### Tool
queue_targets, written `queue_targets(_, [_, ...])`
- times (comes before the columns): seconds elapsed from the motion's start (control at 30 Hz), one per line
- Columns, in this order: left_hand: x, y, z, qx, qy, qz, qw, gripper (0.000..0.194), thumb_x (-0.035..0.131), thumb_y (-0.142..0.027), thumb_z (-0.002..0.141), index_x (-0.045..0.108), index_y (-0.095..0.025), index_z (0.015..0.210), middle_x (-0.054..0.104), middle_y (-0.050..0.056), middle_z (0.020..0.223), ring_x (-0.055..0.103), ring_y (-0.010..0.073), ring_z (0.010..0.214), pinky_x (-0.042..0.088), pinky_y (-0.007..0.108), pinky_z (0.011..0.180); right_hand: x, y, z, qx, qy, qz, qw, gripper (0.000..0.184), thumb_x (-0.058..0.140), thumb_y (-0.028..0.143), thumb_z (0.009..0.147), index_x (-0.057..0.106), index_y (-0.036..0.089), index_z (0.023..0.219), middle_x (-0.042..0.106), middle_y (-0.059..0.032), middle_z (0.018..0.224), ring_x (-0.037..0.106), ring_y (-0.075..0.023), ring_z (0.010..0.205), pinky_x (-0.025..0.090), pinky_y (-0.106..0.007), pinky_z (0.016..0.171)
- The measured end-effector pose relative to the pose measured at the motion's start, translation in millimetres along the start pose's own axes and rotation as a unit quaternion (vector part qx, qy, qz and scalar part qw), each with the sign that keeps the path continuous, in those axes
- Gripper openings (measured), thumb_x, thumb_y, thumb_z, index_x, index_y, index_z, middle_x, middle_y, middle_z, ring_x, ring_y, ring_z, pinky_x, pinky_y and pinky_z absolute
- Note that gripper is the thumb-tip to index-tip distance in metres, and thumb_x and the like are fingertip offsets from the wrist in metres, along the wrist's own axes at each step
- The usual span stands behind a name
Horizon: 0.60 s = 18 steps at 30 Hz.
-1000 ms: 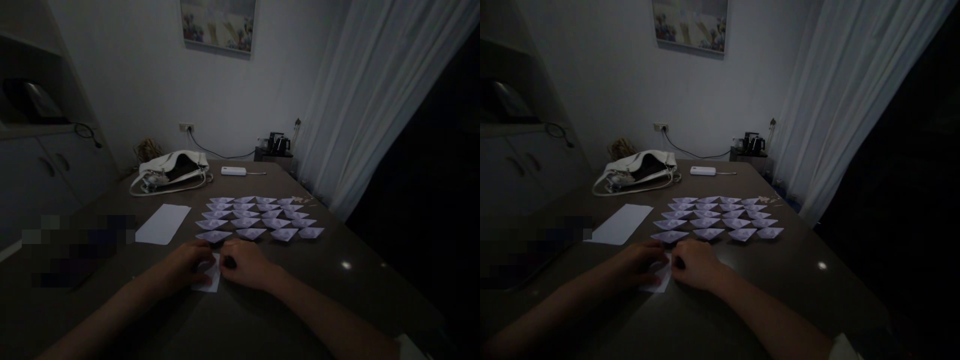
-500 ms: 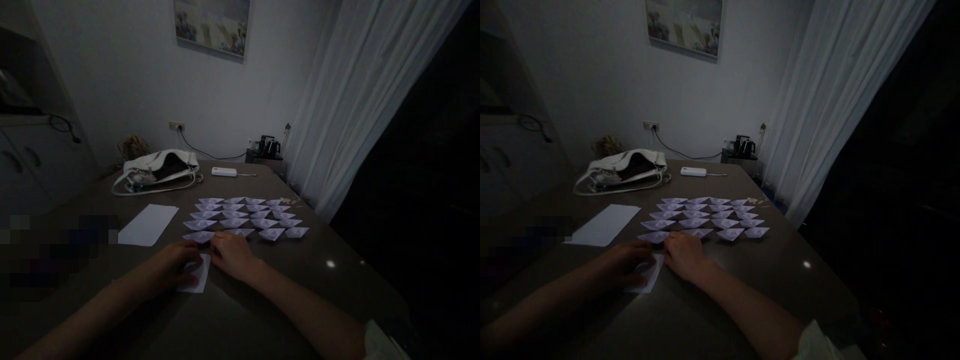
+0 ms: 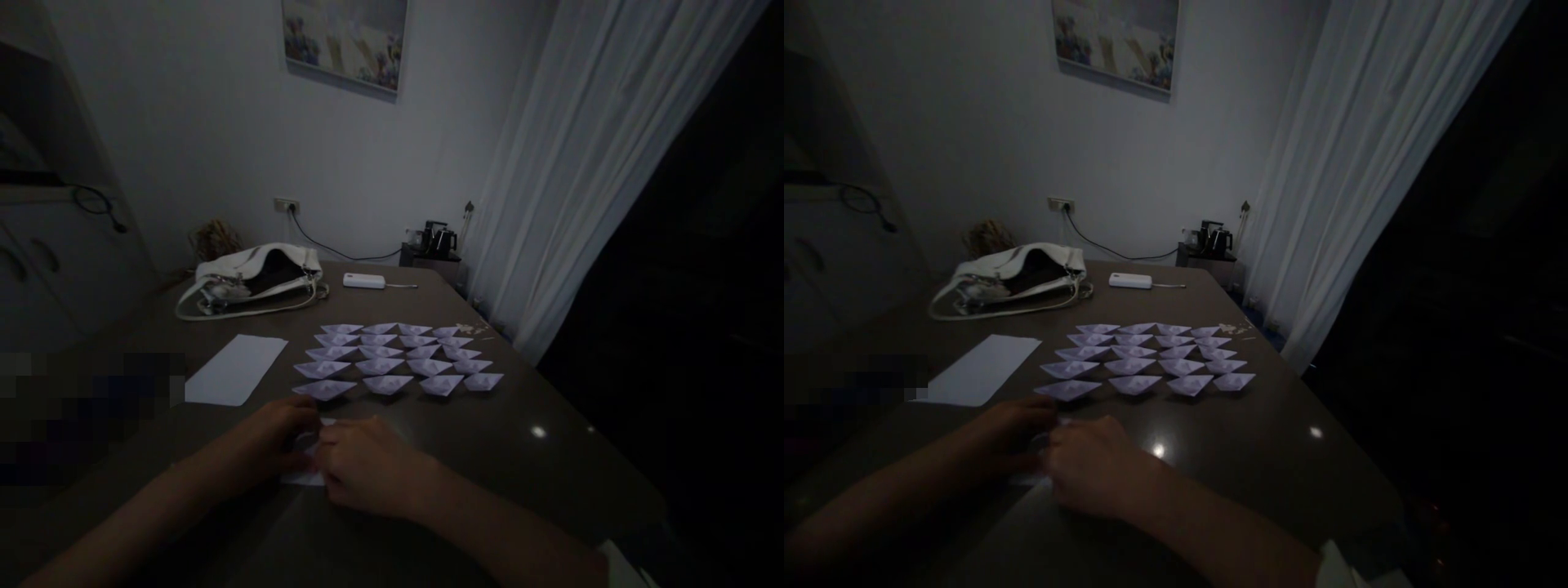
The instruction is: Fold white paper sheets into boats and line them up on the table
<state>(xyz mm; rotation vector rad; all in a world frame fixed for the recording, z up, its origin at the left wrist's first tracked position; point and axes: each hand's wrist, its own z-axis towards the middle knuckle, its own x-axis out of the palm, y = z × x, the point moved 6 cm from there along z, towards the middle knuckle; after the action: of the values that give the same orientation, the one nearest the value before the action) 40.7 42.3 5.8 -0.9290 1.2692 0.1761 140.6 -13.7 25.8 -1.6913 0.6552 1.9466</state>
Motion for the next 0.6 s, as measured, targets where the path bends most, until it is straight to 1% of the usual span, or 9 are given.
queue_targets(0.1, [0.2, -1.6, -0.1, 0.004, 0.002, -0.001, 1.0, 0.016, 0.063, -0.024, 0.078, 0.069, -0.022, 0.092, 0.063, 0.004, 0.094, 0.061, 0.0204, 0.087, 0.044, 0.027, 0.074, -0.7, 4.3, -4.1, -0.013, 0.009, 0.027, 1.0, 0.012, 0.055, 0.022, 0.083, 0.066, 0.016, 0.082, 0.068, -0.0028, 0.089, 0.06, -0.0153, 0.07, 0.033, -0.026, 0.049])
queue_targets(0.2, [-0.1, -1.5, -0.3, 0.001, 0.006, -0.002, 1.0, 0.017, 0.063, -0.025, 0.077, 0.069, -0.022, 0.094, 0.063, 0.004, 0.096, 0.061, 0.0208, 0.088, 0.044, 0.027, 0.074, -0.7, 0.2, -5.2, -0.015, 0.014, 0.069, 0.997, 0.009, 0.058, 0.023, 0.081, 0.064, 0.017, 0.078, 0.068, -0.0013, 0.087, 0.059, -0.0138, 0.07, 0.032, -0.024, 0.049])
queue_targets(0.27, [0.1, 0.1, -0.3, -0.009, 0.013, 0.002, 1.0, 0.018, 0.065, -0.025, 0.076, 0.069, -0.022, 0.093, 0.063, 0.004, 0.097, 0.06, 0.021, 0.088, 0.044, 0.026, 0.072, 0.4, -7.2, -4.4, 0.0, 0.012, 0.084, 0.996, 0.01, 0.057, 0.024, 0.081, 0.064, 0.017, 0.079, 0.067, -0.0013, 0.084, 0.06, -0.0139, 0.071, 0.034, -0.023, 0.052])
queue_targets(0.43, [0.9, 2.3, 0.2, -0.015, 0.021, 0.002, 1.0, 0.02, 0.068, -0.025, 0.074, 0.069, -0.023, 0.093, 0.063, 0.003, 0.096, 0.06, 0.0205, 0.088, 0.044, 0.027, 0.075, 4.1, -25.9, -0.8, 0.043, -0.032, 0.075, 0.996, 0.013, 0.056, 0.025, 0.081, 0.064, 0.016, 0.084, 0.068, -0.0037, 0.086, 0.061, -0.0167, 0.079, 0.038, -0.024, 0.059])
queue_targets(0.6, [-0.4, 2.5, -0.9, -0.023, 0.009, -0.005, 1.0, 0.021, 0.068, -0.023, 0.072, 0.069, -0.022, 0.093, 0.063, 0.003, 0.099, 0.06, 0.0206, 0.089, 0.043, 0.027, 0.075, 7.3, -36.6, 2.2, 0.085, -0.047, 0.06, 0.993, 0.01, 0.056, 0.022, 0.081, 0.065, 0.017, 0.083, 0.069, -0.0035, 0.087, 0.061, -0.0165, 0.079, 0.037, -0.025, 0.058])
